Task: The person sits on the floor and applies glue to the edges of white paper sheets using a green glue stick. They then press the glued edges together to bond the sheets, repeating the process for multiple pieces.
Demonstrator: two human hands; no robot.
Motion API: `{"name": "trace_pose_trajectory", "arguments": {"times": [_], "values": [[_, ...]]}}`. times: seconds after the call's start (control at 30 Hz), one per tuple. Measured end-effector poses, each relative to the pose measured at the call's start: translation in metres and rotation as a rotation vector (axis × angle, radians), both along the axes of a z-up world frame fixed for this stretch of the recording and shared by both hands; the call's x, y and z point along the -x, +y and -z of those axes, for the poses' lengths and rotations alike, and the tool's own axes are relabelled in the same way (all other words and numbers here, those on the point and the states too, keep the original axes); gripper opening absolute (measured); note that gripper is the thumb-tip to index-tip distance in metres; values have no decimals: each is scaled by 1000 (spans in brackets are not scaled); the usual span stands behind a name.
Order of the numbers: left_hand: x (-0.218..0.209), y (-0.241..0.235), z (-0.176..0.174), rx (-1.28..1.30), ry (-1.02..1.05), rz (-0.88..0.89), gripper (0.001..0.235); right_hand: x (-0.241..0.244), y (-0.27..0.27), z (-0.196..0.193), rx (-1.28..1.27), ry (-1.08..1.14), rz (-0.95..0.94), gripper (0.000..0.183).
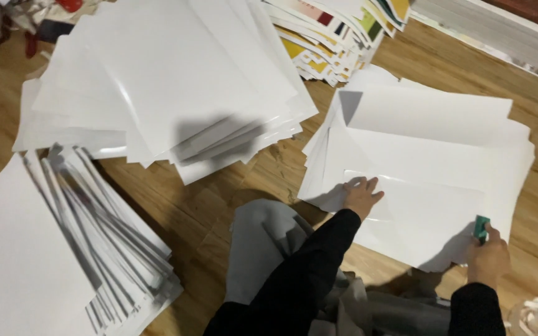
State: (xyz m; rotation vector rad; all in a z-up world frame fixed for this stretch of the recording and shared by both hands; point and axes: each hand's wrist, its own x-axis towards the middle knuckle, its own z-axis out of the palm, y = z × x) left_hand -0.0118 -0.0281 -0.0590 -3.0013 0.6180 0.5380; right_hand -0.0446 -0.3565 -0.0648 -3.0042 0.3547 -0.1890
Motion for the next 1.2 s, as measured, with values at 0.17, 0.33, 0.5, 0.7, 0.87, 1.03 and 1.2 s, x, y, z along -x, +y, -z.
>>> {"name": "trace_pose_trajectory", "arguments": {"times": [0.17,0.33,0.5,0.7,0.87,1.03,1.2], "values": [[-5,8,-15,-89,9,111,60,3,45,-5,-1,95,69,46],[-20,11,40,-4,-101,232,46,39,168,-70,-39,274,-22,49],[-20,23,3,22,-51,193,48,63,230,-21,6,23,-414,50],[-7,28,-32,-43,27,199,51,89,289,0,87,-48,-659,25],[7,45,-60,87,164,65,54,102,306,31,120,-91,-733,21],[24,76,-63,171,197,-30,49,125,296,-26,42,-101,-727,34],[36,109,-44,470,147,-416,54,154,266,-43,-454,237,-782,38]]}}
